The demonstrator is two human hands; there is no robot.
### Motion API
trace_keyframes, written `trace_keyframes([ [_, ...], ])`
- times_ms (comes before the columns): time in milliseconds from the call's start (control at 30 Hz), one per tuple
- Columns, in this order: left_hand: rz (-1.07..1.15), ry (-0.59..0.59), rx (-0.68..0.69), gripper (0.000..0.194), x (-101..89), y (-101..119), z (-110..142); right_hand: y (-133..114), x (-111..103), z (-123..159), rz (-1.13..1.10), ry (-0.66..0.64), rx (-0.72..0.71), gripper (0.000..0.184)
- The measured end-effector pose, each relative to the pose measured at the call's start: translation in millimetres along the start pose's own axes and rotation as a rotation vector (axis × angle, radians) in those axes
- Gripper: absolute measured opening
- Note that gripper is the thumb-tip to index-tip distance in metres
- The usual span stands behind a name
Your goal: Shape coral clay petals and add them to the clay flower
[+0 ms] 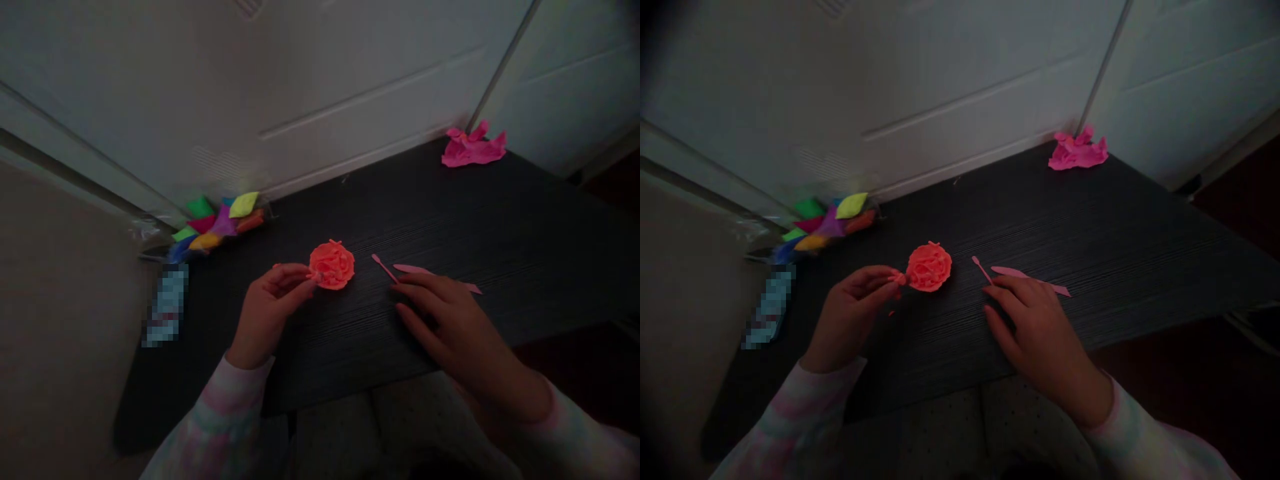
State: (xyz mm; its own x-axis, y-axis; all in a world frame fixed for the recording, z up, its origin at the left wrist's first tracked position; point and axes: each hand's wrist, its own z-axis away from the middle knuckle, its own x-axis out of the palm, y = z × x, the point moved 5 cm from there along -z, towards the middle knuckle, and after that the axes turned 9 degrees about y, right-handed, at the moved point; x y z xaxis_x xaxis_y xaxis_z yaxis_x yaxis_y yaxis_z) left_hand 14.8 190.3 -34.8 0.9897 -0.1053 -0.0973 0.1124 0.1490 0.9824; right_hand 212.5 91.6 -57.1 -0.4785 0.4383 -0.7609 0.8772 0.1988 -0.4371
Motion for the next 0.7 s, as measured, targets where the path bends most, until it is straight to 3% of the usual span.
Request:
trace_keyframes([
  [100,-0.146,-0.001,0.128,0.013,-1.5,4,-8,2,-7,-11,-0.071,-0.026,0.011,0.022],
  [200,-0.281,-0.027,0.23,0.012,-0.2,5,-11,-2,-8,-38,-0.086,-0.065,-0.081,0.022],
  [367,-0.45,-0.028,0.357,0.018,-1.1,3,-11,-17,11,-79,-0.05,-0.167,-0.25,0.02],
  [500,-0.52,-0.012,0.396,0.019,-2.2,3,-10,-22,27,-86,-0.023,-0.213,-0.246,0.02],
  [700,-0.532,-0.047,0.419,0.019,-0.2,3,-9,-27,34,-84,0.027,-0.207,-0.277,0.02],
])
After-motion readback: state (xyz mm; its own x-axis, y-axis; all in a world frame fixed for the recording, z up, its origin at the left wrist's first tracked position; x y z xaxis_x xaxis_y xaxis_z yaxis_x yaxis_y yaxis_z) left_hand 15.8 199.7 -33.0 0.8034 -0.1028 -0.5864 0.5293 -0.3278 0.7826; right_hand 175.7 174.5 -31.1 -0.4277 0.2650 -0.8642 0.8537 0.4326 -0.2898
